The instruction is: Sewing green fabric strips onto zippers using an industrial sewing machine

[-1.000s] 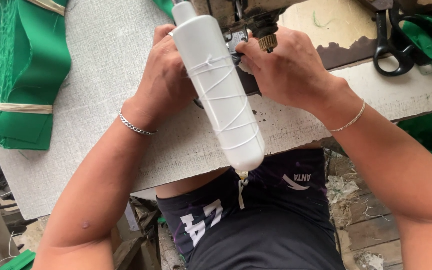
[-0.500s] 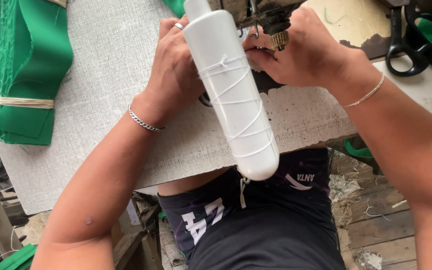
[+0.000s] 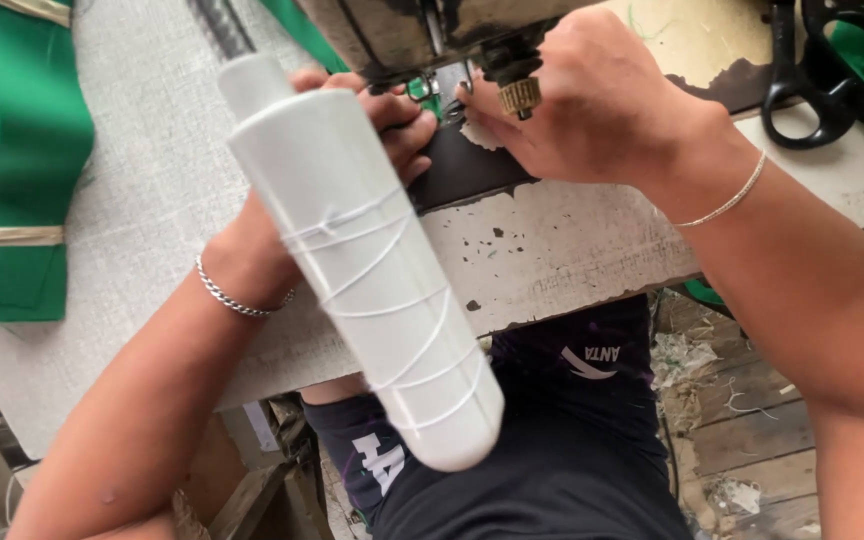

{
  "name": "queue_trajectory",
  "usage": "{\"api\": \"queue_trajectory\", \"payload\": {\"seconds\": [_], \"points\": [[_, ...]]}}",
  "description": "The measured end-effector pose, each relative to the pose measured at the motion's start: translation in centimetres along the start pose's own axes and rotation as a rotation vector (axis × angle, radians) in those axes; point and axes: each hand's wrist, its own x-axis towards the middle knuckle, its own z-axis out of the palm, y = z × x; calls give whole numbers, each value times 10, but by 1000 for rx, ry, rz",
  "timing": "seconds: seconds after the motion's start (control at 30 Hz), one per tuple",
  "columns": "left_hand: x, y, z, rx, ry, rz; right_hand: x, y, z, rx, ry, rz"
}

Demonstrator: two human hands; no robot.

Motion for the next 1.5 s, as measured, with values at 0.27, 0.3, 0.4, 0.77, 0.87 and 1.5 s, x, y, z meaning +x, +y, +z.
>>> {"api": "queue_trajectory", "payload": {"seconds": [0.27,0.3,0.4,0.77,0.87,1.5], "points": [[-4,16,-23,-56,105,174,-10,-3,9,-50,8,23],[-2,15,-27,-55,111,165,-7,-4,5,-48,6,13],[0,14,-33,-244,114,142,1,-8,-4,125,-22,50],[-4,14,-26,132,141,207,6,-12,-4,323,-31,-1],[-4,11,-22,89,132,227,10,-16,-7,414,18,-12],[-6,-8,-18,-101,16,152,-4,-15,-7,-57,6,-3]]}}
